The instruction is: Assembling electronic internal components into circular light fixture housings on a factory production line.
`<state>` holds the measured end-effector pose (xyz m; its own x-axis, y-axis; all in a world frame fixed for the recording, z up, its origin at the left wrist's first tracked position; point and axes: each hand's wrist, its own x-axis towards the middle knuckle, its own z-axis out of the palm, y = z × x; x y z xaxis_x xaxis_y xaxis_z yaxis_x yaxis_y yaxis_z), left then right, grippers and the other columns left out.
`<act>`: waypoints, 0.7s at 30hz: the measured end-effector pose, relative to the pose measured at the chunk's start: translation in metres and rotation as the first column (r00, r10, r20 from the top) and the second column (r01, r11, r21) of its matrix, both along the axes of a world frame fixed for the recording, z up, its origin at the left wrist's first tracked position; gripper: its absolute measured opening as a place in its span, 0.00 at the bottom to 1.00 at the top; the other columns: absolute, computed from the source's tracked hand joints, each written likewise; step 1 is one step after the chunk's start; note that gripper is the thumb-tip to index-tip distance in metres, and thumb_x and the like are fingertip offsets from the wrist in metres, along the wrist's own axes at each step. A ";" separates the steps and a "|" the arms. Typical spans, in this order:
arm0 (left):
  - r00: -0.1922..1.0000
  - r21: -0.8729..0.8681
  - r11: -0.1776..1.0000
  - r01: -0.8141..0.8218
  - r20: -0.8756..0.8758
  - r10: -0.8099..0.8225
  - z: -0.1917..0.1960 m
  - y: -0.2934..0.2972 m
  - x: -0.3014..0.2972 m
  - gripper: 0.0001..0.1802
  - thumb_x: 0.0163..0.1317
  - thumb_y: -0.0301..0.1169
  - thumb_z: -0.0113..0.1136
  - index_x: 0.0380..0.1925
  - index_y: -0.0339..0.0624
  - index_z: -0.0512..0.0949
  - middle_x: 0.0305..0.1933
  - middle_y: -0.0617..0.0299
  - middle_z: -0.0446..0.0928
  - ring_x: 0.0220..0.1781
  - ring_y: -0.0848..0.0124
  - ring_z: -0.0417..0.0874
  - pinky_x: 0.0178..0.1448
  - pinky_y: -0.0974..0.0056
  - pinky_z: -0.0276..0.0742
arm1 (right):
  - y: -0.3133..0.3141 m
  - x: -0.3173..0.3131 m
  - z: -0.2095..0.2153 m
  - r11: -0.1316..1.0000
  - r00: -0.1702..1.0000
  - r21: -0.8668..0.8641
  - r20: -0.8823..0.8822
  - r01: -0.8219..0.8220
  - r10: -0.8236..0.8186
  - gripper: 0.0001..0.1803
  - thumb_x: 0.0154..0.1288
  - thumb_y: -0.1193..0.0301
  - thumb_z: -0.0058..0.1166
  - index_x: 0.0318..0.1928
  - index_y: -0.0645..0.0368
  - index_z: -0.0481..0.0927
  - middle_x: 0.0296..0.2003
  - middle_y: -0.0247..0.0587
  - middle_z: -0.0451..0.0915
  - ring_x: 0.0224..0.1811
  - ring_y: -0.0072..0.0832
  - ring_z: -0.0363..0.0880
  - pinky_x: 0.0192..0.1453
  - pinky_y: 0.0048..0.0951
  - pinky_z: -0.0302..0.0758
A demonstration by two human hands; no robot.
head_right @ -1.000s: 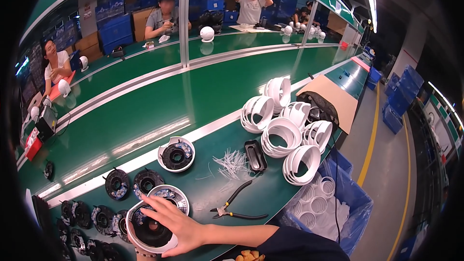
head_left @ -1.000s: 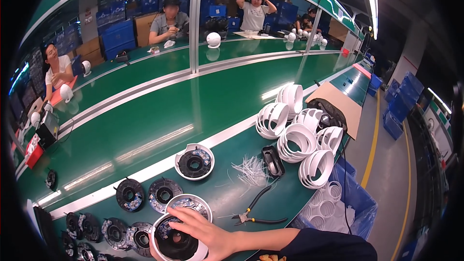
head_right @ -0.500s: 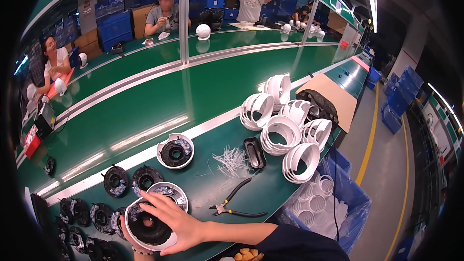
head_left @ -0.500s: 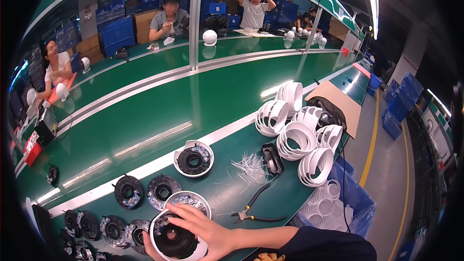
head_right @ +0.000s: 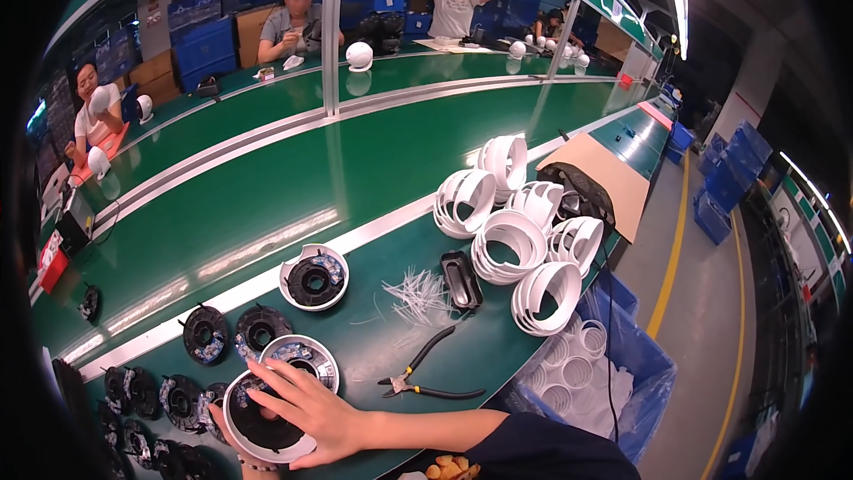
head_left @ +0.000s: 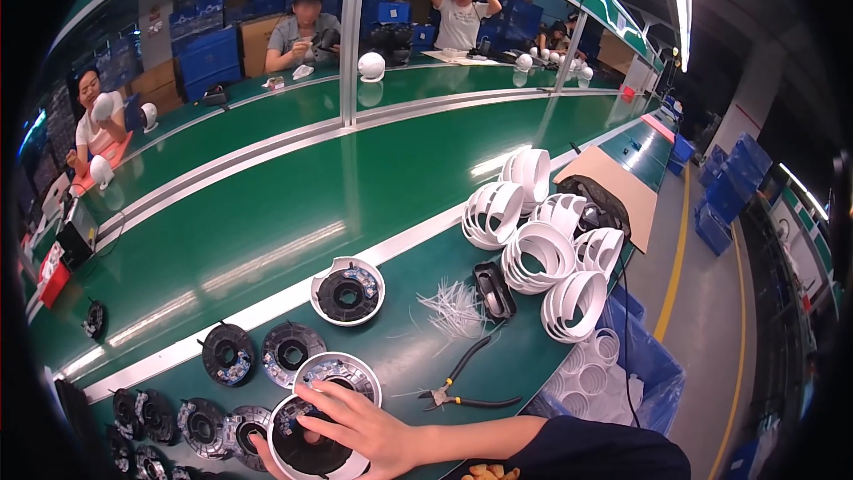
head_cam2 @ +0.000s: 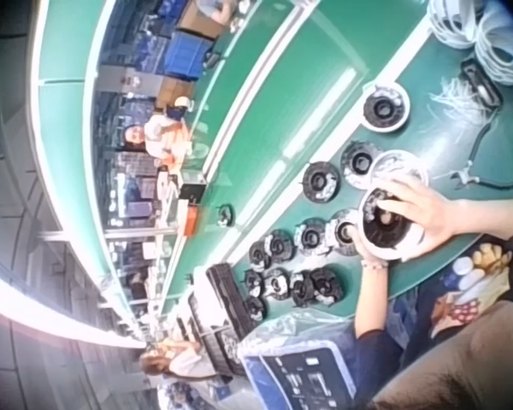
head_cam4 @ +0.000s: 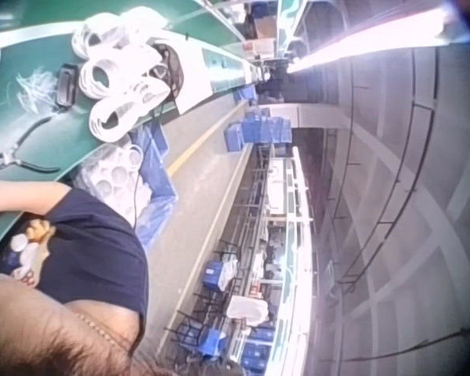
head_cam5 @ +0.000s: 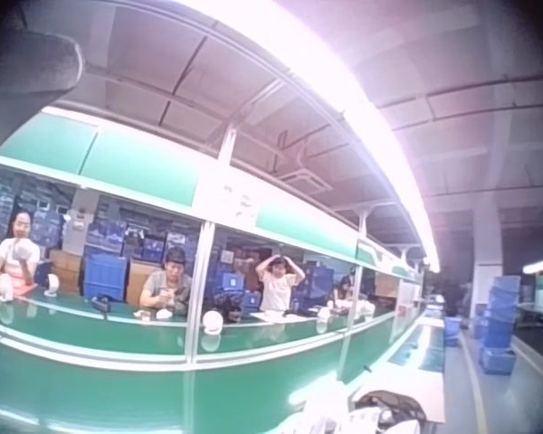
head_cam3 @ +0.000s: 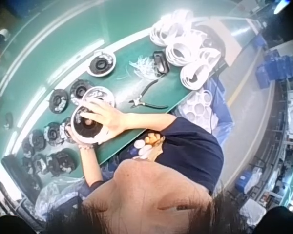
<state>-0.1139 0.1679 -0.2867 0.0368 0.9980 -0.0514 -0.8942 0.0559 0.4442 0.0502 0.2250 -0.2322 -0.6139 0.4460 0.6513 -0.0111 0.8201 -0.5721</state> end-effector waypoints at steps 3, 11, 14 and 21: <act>0.856 0.176 0.978 0.110 0.483 -0.183 0.001 -0.002 0.001 0.44 0.53 0.63 0.38 0.56 0.35 0.59 0.59 0.50 0.62 0.59 0.55 0.63 0.61 0.51 0.58 | 0.001 0.001 0.001 1.000 1.000 -0.001 0.008 -0.018 0.018 0.57 0.27 0.61 0.67 0.61 0.63 0.50 0.63 0.57 0.42 0.64 0.53 0.45 0.62 0.46 0.50; 1.000 0.037 0.999 0.011 -0.004 -0.011 0.003 0.006 0.003 0.44 0.51 0.67 0.36 0.53 0.37 0.65 0.41 0.54 0.76 0.39 0.65 0.77 0.44 0.62 0.74 | 0.012 0.002 0.002 0.999 0.992 0.034 0.125 -0.029 0.024 0.51 0.33 0.55 0.66 0.57 0.62 0.57 0.59 0.58 0.53 0.57 0.55 0.55 0.59 0.48 0.56; 0.965 0.273 0.947 0.167 0.153 -0.215 -0.004 0.011 -0.004 0.45 0.55 0.65 0.27 0.56 0.35 0.58 0.54 0.52 0.67 0.55 0.61 0.69 0.59 0.56 0.63 | 0.012 0.001 0.010 0.999 0.988 0.047 0.151 -0.015 0.008 0.54 0.28 0.57 0.67 0.59 0.61 0.55 0.60 0.58 0.50 0.60 0.55 0.51 0.59 0.49 0.54; 0.982 0.029 0.989 0.145 0.117 -0.148 0.010 0.012 0.000 0.39 0.60 0.59 0.24 0.54 0.35 0.61 0.54 0.51 0.67 0.54 0.62 0.70 0.58 0.59 0.66 | 0.015 -0.006 0.002 0.999 0.985 -0.031 0.173 -0.012 0.017 0.53 0.30 0.56 0.68 0.58 0.61 0.56 0.61 0.58 0.50 0.60 0.54 0.51 0.60 0.48 0.54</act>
